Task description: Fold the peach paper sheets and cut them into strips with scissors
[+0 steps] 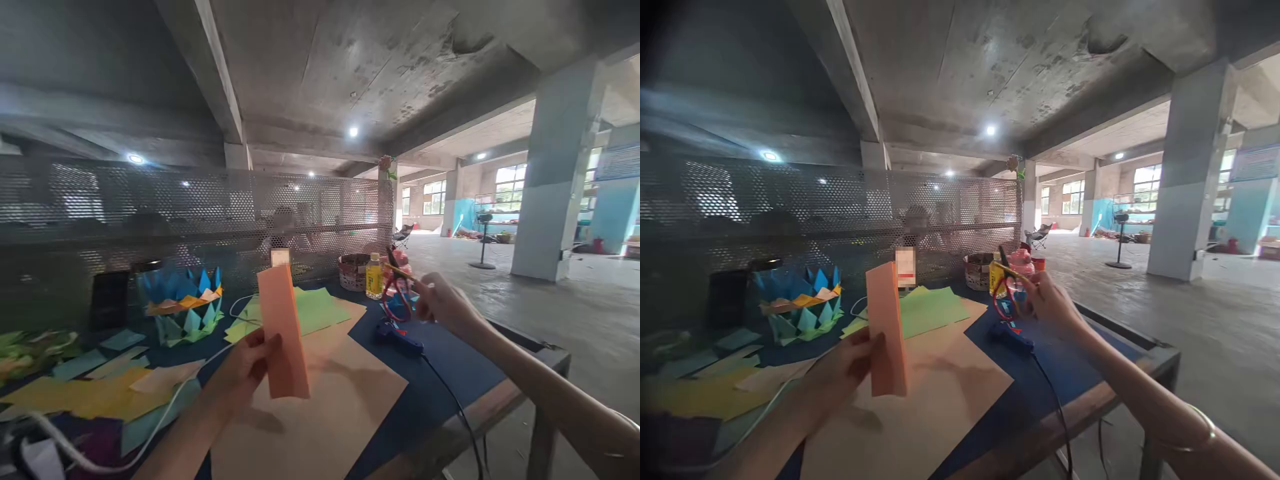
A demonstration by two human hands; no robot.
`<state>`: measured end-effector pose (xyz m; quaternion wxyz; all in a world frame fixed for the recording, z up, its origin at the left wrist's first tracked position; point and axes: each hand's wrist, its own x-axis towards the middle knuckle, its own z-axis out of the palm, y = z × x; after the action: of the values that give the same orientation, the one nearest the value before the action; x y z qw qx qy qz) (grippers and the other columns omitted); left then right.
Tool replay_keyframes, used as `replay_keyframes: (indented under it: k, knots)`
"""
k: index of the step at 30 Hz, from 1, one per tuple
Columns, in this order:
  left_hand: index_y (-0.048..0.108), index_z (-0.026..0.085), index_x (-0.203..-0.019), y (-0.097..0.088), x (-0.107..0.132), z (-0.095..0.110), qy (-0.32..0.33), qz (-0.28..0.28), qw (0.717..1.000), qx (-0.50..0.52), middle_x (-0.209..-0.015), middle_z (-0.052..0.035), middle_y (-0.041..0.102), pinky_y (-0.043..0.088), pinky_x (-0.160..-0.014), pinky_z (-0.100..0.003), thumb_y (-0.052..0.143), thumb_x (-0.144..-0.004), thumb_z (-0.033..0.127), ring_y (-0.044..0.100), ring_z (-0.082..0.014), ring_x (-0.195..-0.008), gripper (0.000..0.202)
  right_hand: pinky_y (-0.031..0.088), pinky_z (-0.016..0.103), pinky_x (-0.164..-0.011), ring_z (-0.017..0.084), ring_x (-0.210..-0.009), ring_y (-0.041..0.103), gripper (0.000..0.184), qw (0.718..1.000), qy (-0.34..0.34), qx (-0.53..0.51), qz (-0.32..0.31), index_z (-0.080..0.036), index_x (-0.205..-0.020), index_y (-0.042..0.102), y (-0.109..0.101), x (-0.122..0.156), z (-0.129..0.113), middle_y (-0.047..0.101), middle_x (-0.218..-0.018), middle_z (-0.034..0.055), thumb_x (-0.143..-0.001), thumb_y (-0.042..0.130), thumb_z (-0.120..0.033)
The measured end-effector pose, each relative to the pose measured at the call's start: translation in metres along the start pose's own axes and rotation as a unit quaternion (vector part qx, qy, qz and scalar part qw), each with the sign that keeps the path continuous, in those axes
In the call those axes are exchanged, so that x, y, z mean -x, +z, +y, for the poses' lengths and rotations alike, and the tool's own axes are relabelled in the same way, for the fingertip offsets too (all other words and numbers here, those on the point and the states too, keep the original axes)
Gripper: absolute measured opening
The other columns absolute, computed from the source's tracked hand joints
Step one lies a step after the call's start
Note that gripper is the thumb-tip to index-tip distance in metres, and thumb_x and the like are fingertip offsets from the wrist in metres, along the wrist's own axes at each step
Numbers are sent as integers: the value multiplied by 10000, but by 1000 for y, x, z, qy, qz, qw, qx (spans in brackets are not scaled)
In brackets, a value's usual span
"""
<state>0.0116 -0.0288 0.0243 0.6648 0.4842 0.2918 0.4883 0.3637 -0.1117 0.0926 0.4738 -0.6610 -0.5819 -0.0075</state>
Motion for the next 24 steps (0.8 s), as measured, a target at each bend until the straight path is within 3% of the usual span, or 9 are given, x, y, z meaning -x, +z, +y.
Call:
replay_keyframes:
  k: [3, 6, 9, 11, 16, 21, 24]
  knots:
    - [718, 185, -933, 0, 1, -1, 10, -55, 998, 33, -946, -59, 724, 492, -738, -240, 782, -664, 263, 644, -177, -851, 288, 407, 228, -405, 138, -390, 555, 242, 992, -29, -105, -64, -243, -828, 386, 58, 4, -41, 623, -499, -38, -864, 417, -480]
    - [724, 178, -901, -2, -3, -1, 46, -74, 993, 73, -897, -53, 733, 495, -740, -251, 780, -667, 265, 655, -175, -819, 256, 396, 220, -376, 143, -402, 568, 252, 968, -17, -222, -120, -245, -807, 354, 118, 11, -76, 617, -491, -33, -870, 392, -486]
    - [719, 155, -880, -8, -10, 3, 66, -49, 993, 86, -873, -57, 735, 491, -710, -235, 799, -637, 261, 658, -160, -767, 277, 385, 219, -367, 147, -432, 586, 328, 935, 8, -320, -151, -246, -810, 328, 167, 16, -100, 642, -562, -23, -839, 418, -560]
    - [713, 153, -862, -14, -15, 6, 70, -25, 993, 96, -866, -61, 737, 497, -701, -253, 814, -611, 281, 664, -170, -753, 299, 419, 233, -424, 141, -491, 602, 397, 900, 22, -401, -171, -240, -799, 328, 186, 19, -110, 653, -633, -16, -796, 480, -606]
    - [706, 130, -834, -19, -20, 6, 68, 3, 993, 99, -755, -67, 733, 494, -612, -265, 844, -546, 294, 659, -180, -656, 359, 406, 234, -534, 96, -539, 546, 387, 780, 75, -572, -243, -205, -766, 408, 196, 28, -111, 656, -706, 3, -780, 600, -541]
    - [697, 121, -861, -11, -15, 3, 29, -10, 996, 86, -772, -81, 734, 480, -566, -250, 832, -551, 239, 661, -179, -624, 358, 468, 262, -660, 129, -595, 613, 221, 666, 217, -645, -304, -177, -744, 527, 193, 31, -100, 667, -695, 40, -836, 571, -374]
    - [690, 117, -859, -13, -15, 4, 33, 3, 994, 101, -768, -81, 734, 496, -595, -259, 816, -579, 225, 669, -185, -642, 325, 492, 292, -707, 145, -592, 629, 183, 625, 275, -663, -307, -186, -761, 526, 189, 29, -102, 659, -663, 42, -869, 494, -331]
